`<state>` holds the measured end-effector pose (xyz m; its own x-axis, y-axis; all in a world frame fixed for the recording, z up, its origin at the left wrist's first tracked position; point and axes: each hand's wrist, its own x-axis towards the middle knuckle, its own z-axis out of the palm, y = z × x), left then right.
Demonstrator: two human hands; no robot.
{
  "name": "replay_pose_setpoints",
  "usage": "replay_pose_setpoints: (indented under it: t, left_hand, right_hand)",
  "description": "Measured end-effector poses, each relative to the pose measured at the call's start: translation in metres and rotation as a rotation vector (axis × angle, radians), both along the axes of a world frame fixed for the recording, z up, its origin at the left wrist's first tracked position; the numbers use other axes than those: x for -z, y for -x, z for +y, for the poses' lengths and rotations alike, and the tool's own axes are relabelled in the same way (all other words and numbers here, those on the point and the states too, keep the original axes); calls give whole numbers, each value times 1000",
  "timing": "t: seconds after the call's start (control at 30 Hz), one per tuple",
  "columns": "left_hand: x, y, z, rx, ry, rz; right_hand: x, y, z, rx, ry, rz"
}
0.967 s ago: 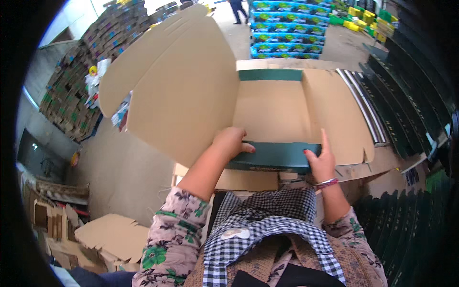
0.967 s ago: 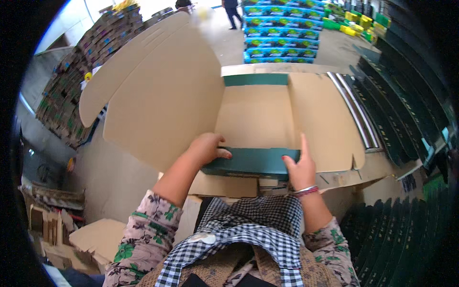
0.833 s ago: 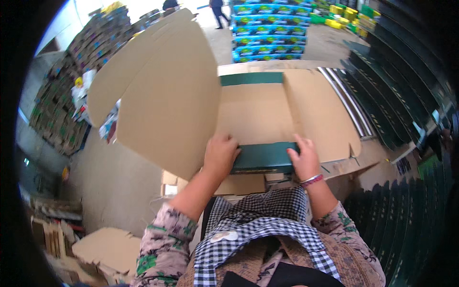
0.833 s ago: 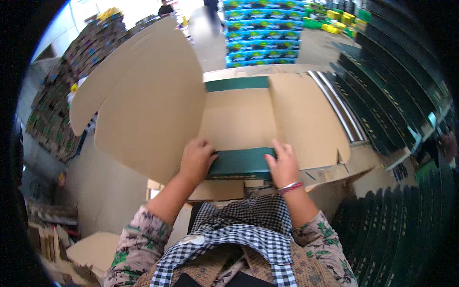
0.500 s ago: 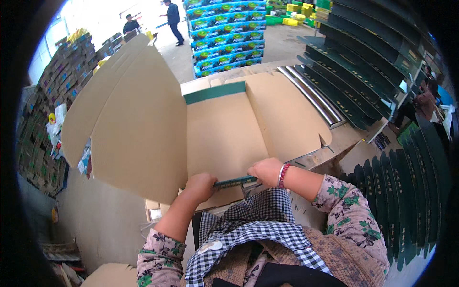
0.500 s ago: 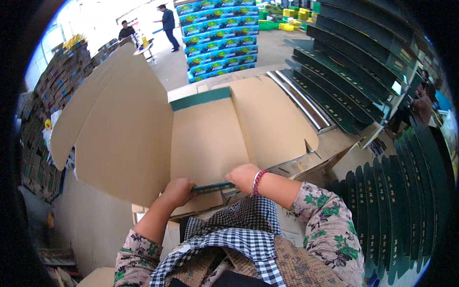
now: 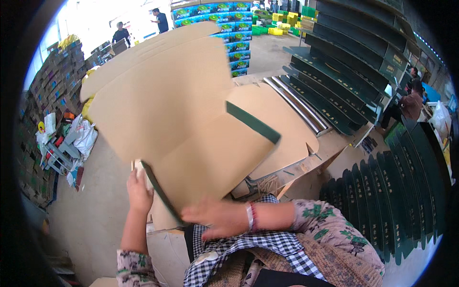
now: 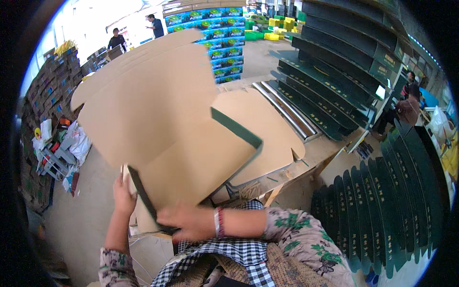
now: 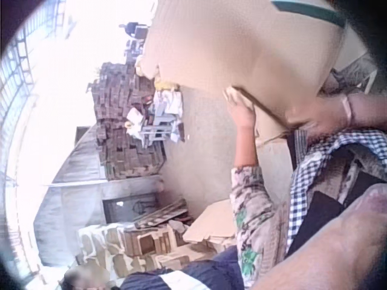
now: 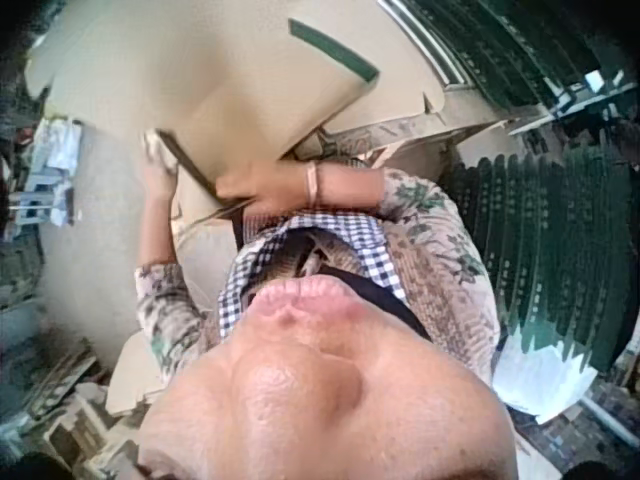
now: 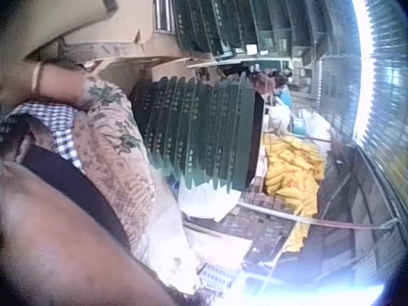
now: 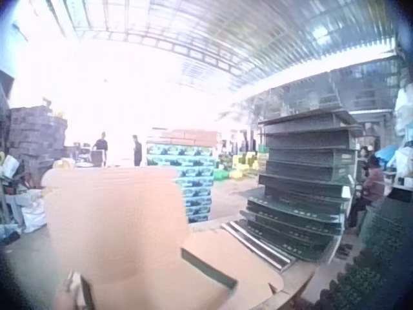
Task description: The person folds flat cardboard sheets into box shapes and inserts green rectangular inserts into the sides. They repeat this process for multiple boxes, stacking the finished units on a nearby table.
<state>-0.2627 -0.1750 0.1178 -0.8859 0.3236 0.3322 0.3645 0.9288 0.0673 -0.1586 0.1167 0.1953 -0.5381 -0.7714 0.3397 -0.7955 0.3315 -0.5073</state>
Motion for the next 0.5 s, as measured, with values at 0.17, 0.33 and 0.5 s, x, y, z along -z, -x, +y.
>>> replay_pose_setpoints:
  t: [0.17, 0.33, 0.5]
  left_hand:
    - [30, -10, -12, -187, -660, -422]
    - [26, -9, 3, -179, -896, -488]
    - [14, -29, -3, -25, -1281, -857]
  right_hand:
    - [20, 68, 160, 1315, -301, 279]
    - [100, 44, 220, 1131, 65, -512]
    - [78, -1, 208, 1092, 535, -794]
